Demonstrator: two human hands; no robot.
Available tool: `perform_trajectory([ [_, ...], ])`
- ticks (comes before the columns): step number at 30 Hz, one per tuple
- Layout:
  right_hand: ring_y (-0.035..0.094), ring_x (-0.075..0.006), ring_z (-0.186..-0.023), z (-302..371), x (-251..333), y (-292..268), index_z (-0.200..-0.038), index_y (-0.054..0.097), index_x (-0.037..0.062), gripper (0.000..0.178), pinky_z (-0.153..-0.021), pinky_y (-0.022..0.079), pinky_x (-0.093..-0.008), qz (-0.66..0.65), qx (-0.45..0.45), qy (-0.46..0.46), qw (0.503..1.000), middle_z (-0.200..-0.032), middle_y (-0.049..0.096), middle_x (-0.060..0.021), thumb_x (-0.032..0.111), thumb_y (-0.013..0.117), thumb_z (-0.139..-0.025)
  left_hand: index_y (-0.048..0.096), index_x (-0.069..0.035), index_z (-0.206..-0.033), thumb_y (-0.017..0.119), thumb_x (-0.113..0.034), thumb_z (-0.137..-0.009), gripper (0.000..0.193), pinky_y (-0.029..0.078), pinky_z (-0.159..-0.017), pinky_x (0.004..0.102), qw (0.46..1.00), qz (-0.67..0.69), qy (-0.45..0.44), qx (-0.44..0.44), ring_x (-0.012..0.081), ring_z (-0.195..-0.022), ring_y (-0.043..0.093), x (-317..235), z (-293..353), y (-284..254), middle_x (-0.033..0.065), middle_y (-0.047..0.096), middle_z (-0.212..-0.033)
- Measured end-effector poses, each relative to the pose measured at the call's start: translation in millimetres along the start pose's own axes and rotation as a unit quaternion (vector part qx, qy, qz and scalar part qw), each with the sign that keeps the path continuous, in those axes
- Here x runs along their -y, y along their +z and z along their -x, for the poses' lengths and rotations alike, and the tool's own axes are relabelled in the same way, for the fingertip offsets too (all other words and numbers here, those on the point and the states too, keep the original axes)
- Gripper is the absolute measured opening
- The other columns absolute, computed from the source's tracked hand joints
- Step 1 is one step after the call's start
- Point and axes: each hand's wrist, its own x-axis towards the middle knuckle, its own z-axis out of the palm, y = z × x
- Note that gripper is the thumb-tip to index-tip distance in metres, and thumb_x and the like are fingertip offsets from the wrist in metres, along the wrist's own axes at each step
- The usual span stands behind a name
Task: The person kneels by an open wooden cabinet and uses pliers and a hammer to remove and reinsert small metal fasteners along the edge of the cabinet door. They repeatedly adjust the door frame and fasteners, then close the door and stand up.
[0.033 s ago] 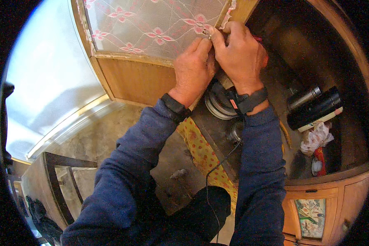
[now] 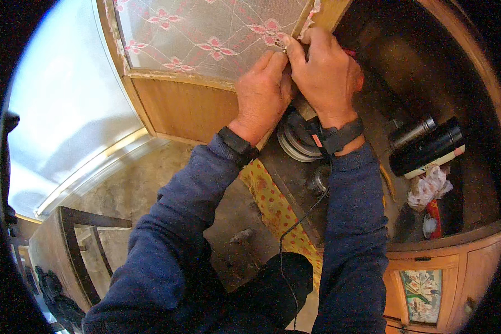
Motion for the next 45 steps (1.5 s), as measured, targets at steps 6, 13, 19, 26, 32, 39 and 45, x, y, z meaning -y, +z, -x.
perform_trajectory([
  [6, 0.067, -0.037, -0.07, -6.5, -4.1, 4.4, -0.09, 0.064, 0.0059, 0.017, -0.061, 0.053, -0.0448, -0.019, 0.002, -0.045, 0.999, -0.08, 0.069, -0.0163, 0.022, 0.071, -0.091, 0.057, -0.008, -0.094, 0.065, -0.008, -0.084, 0.014, 0.051, -0.066, 0.0477, 1.0, 0.0, -0.001, 0.0, 0.0368, -0.083, 0.064, 1.8, -0.5, 0.2, 0.0122, 0.059, -0.09],
  [13, 0.067, -0.0335, -0.066, -2.5, -14.1, 12.6, -0.084, 0.065, 0.0035, 0.008, -0.059, 0.053, -0.0404, -0.12, -0.03, 0.013, 0.992, -0.074, 0.067, -0.0164, 0.01, 0.069, -0.087, 0.06, -0.009, -0.093, 0.068, -0.012, -0.088, 0.011, 0.049, -0.06, 0.0481, 0.999, 0.032, 0.005, -0.029, 0.0392, -0.075, 0.063, 5.5, -4.2, 7.8, 0.0121, 0.061, -0.086],
  [19, 0.067, -0.0174, -0.063, -0.9, -21.4, 15.9, -0.087, 0.068, 0.002, 0.01, -0.061, 0.054, -0.0319, -0.169, -0.023, 0.118, 0.978, -0.073, 0.069, -0.0114, 0.01, 0.073, -0.086, 0.059, -0.007, -0.091, 0.066, -0.014, -0.091, 0.009, 0.051, -0.061, 0.046, 1.0, 0.022, -0.004, -0.005, 0.0369, -0.074, 0.065, 7.5, -7.4, 14.3, 0.012, 0.061, -0.088],
  [26, 0.062, -0.009, -0.063, -5.7, -26.6, 18.0, -0.089, 0.07, 0.0004, 0.015, -0.06, 0.051, -0.0283, -0.208, 0.004, 0.15, 0.967, -0.071, 0.07, -0.0081, 0.015, 0.073, -0.09, 0.059, -0.008, -0.091, 0.065, -0.016, -0.093, 0.01, 0.051, -0.06, 0.0468, 1.0, 0.021, -0.004, 0.009, 0.0372, -0.073, 0.065, 12.2, -9.9, 17.8, 0.0122, 0.06, -0.087],
  [32, 0.055, -0.0038, -0.064, -5.5, -29.9, 16.6, -0.09, 0.071, 0.0003, 0.016, -0.058, 0.048, -0.0259, -0.259, 0.022, 0.203, 0.944, -0.068, 0.068, -0.0028, 0.016, 0.073, -0.092, 0.06, -0.008, -0.091, 0.069, -0.015, -0.092, 0.011, 0.05, -0.06, 0.0486, 1.0, 0.023, -0.015, -0.004, 0.0401, -0.074, 0.064, 9.1, -10.9, 19.1, 0.0129, 0.062, -0.086],
  [39, 0.051, -0.0025, -0.064, -4.7, -42.7, 26.6, -0.089, 0.071, 0.0004, 0.015, -0.057, 0.046, -0.0242, -0.293, 0.015, 0.211, 0.933, -0.067, 0.063, 0.0022, 0.015, 0.073, -0.093, 0.06, -0.008, -0.091, 0.069, -0.015, -0.093, 0.012, 0.049, -0.059, 0.0484, 1.0, 0.028, -0.013, -0.001, 0.0397, -0.073, 0.063, 14.0, -13.5, 28.6, 0.0125, 0.062, -0.087],
  [45, 0.049, -0.0025, -0.065, -2.6, -52.7, 32.3, -0.089, 0.07, 0.0005, 0.015, -0.058, 0.044, -0.0228, -0.321, 0.018, 0.216, 0.922, -0.068, 0.059, 0.0054, 0.014, 0.072, -0.093, 0.057, -0.007, -0.088, 0.064, -0.013, -0.093, 0.011, 0.051, -0.06, 0.0457, 1.0, 0.015, 0.005, 0.013, 0.0349, -0.076, 0.064, 18.6, -12.8, 35.1, 0.0108, 0.058, -0.085],
])
